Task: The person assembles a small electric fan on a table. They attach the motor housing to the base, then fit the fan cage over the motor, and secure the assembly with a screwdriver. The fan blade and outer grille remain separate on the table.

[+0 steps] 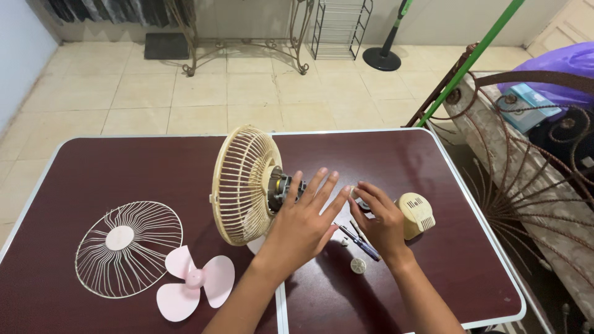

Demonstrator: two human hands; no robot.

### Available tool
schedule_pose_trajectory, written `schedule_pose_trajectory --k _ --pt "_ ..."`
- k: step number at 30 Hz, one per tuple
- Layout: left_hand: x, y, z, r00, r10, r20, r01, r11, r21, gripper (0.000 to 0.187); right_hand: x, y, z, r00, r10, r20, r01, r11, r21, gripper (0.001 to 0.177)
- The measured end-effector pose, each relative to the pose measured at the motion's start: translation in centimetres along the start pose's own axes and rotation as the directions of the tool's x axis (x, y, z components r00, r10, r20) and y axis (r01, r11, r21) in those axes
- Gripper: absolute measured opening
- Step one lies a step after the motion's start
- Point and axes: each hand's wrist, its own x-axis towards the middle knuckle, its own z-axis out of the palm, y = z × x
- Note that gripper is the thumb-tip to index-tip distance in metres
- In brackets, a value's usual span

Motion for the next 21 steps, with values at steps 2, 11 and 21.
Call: schedule_pose_trajectory --k 2,11,21 --pt "-0.3 -0.3 -1.0 1.000 -0.027 -0.012 0.028 0.994 0.101 0.074 1.0 -1.0 0.0 0.999 -0.031 -0.018 0.031 0.998 0.048 0.026" --pt "-0.8 -1.7 -3.0 0.966 -0.257 0.023 0.233 0.908 0.349 0.086 4.1 -4.2 0.5 0.992 -0.117 -0.054 0.125 0.975 0.181 0.028" --pt "-2.1 -2.5 -3.2 0.940 -0.335 -0.065 0.331 0.847 0.415 0.063 6.0 -6.7 1.3 0.957 -0.289 0.002 0.274 0.912 0.306 0.029"
